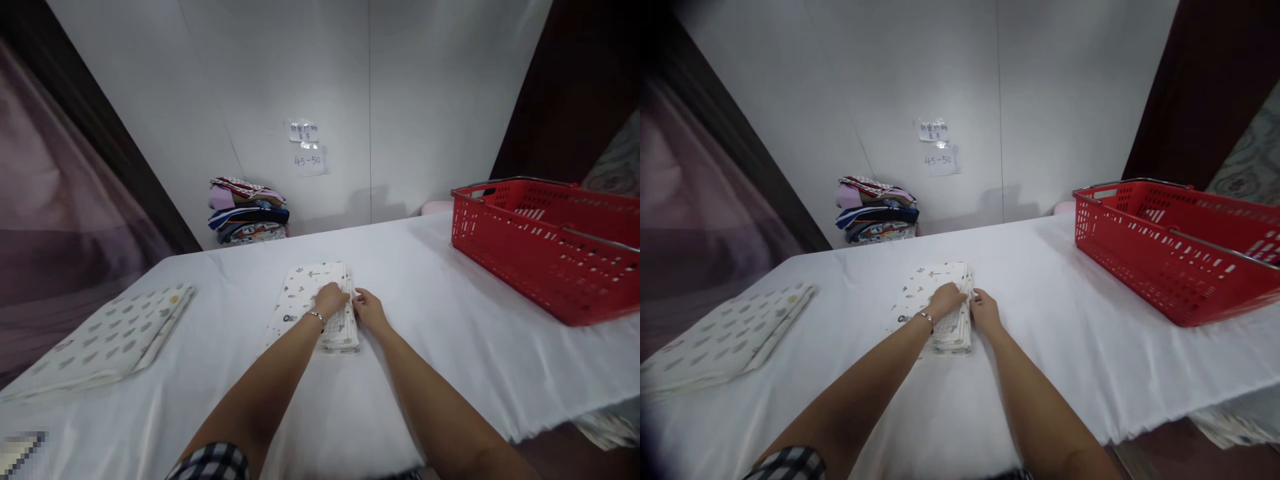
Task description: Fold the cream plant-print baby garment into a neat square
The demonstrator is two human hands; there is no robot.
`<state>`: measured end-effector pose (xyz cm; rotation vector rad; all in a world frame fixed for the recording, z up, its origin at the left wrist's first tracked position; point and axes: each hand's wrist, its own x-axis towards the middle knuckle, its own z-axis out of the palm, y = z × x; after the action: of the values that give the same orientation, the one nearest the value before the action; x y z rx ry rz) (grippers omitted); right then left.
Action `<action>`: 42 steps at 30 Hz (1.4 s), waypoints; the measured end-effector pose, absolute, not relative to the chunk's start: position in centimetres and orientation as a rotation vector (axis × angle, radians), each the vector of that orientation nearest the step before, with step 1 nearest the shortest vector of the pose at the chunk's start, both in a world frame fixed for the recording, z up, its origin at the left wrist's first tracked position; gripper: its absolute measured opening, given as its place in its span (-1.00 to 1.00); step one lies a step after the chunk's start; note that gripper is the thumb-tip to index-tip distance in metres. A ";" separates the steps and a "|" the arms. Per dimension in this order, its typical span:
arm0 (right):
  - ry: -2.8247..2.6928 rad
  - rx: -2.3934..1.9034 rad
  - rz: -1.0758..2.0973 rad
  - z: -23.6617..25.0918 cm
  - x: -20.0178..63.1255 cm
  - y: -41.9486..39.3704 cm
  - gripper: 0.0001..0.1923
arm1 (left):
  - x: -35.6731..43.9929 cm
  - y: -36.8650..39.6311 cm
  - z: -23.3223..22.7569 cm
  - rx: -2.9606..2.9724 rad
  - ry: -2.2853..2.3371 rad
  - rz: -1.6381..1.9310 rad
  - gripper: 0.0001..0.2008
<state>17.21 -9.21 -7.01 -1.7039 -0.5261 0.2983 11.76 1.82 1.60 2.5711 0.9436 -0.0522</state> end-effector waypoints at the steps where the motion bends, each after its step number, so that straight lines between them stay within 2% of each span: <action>1: -0.533 -1.716 0.293 -6.9 17.3 -9.1 -0.57 | 11.9 2.0 1.7 2.570 0.939 -0.073 -0.78; 6: -0.547 -1.741 0.287 -6.6 17.3 -9.0 -0.58 | 12.2 2.7 1.9 2.552 0.895 -0.096 -0.84; 11: -0.517 -1.746 0.292 -6.4 17.2 -9.0 -0.56 | 11.3 2.1 1.6 2.512 0.807 -0.041 -0.82; 18: -0.502 -1.710 0.287 -6.6 17.2 -8.8 -0.58 | 12.5 2.3 2.4 2.526 0.850 0.003 -0.61; 23: -0.440 -1.645 0.367 -6.0 17.5 -8.9 -0.55 | 14.3 2.9 2.3 2.524 0.962 0.037 -0.73; 26: -0.457 -1.694 0.362 -4.8 18.3 -8.6 -0.60 | 14.5 3.6 1.8 2.479 0.950 -0.003 -0.80; 32: -0.521 -1.798 0.298 -3.3 20.7 -6.3 -0.82 | 14.2 4.8 1.1 2.359 0.914 -0.067 -0.79; 42: -0.539 -2.007 0.246 -3.1 22.7 -3.7 -0.82 | 14.2 5.5 -0.1 2.294 0.840 -0.041 -0.78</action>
<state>22.65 -3.75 -3.05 -2.0067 -0.5387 0.2460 14.16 5.47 -0.09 2.2940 0.8400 -0.0409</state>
